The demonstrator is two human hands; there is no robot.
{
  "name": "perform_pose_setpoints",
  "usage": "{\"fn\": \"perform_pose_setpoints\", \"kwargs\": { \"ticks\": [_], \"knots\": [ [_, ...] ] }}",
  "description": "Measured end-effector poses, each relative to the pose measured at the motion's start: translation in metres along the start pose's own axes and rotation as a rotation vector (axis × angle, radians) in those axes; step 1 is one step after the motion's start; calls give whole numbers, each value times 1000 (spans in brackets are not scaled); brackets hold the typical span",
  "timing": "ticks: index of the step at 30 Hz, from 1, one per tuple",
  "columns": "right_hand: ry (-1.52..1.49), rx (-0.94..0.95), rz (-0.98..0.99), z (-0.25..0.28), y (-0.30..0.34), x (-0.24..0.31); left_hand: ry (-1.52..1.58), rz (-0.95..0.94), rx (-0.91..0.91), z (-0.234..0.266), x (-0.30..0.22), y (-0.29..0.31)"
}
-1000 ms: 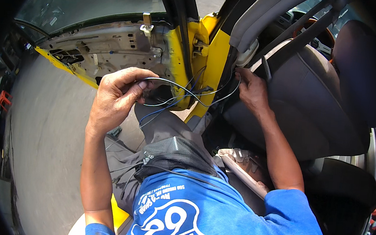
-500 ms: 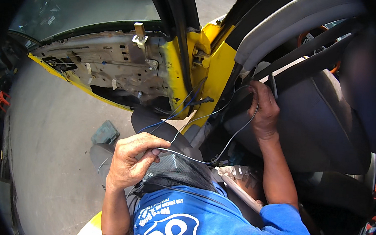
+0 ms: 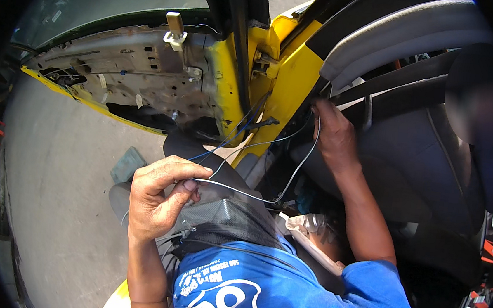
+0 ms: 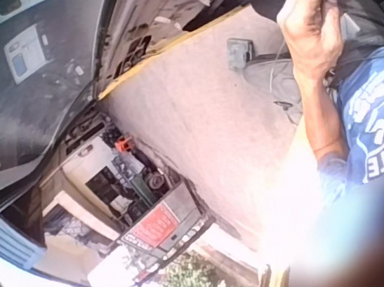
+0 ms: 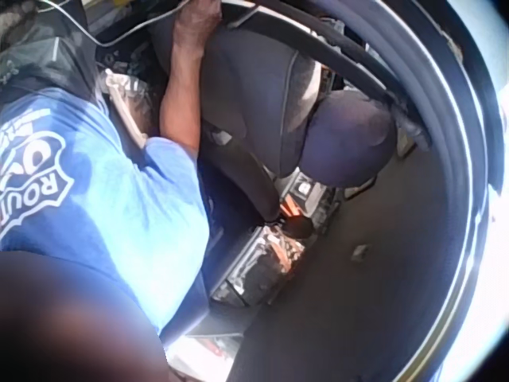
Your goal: The person sits inside a yellow car and works on the wiring near the door frame. They strip wire ends, connect wires, and wrap the connections with electrical tape.
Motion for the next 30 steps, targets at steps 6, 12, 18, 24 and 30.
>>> {"fn": "perform_pose_setpoints", "kwargs": {
  "ticks": [6, 12, 18, 24, 30],
  "knots": [
    [12, -99, -155, -6, 11, -14, 58, 32, -14, 3, 8, -4],
    [38, -178, -87, -3, 12, -14, 65, 13, -10, 5, 14, -5],
    [5, -112, -119, -15, 14, -19, 42, 28, 13, 3, 19, -3],
    [91, -102, -64, -16, 12, -17, 74, 71, -28, 7, 20, -9],
    [-82, -89, -334, -13, 17, -29, 63, 38, -34, 7, 12, -13]
  ]
}}
Point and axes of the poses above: each hand's wrist, its own y-axis away from the middle knuckle, its own z-axis out of the back of the hand, x = y × z, the point moved 8 cm from there along -y, towards the middle knuckle, and after that the axes turned 5 degrees about y, right-handed, at the moved point
